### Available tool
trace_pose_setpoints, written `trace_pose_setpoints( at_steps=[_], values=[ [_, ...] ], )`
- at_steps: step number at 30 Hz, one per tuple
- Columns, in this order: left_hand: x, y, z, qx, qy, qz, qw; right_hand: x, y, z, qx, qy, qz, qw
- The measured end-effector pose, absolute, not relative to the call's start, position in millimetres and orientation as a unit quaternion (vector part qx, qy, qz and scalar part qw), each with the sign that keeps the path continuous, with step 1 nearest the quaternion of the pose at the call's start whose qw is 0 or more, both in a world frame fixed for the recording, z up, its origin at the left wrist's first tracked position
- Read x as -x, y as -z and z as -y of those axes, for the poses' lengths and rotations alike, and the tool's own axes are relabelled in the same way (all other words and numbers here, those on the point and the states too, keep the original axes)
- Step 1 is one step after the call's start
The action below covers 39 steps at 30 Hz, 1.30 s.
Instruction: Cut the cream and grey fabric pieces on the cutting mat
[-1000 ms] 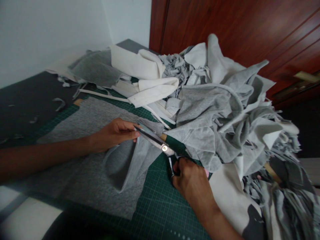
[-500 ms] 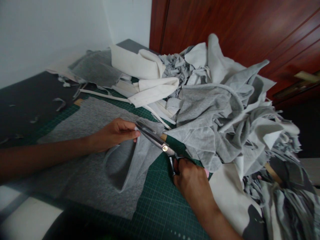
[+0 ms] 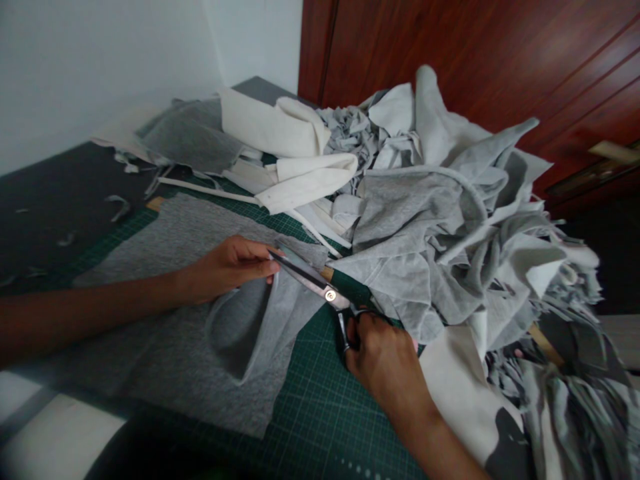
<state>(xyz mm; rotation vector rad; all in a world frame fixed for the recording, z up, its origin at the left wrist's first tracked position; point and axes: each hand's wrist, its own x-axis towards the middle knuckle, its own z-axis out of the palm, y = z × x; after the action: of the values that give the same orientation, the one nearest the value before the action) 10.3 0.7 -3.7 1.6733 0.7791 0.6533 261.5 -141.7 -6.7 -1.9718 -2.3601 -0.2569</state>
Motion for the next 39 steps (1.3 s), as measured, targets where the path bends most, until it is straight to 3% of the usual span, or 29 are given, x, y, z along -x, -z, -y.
trace_pose_setpoints(
  at_steps=[7, 27, 39],
  values=[
    [-10.2, 3.1, 0.2, -0.702, -0.276, -0.326, 0.570, -261.6, 4.4, 142.3, 0.662, 0.050, 0.747, 0.022],
    [-10.5, 2.2, -0.2, -0.706, -0.286, -0.323, 0.562, -261.4, 7.4, 141.3, 0.655, 0.101, 0.748, -0.011],
    [-11.7, 0.2, 0.0, -0.691, -0.286, -0.332, 0.575, -261.0, 5.4, 144.4, 0.662, 0.075, 0.745, 0.027]
  ],
)
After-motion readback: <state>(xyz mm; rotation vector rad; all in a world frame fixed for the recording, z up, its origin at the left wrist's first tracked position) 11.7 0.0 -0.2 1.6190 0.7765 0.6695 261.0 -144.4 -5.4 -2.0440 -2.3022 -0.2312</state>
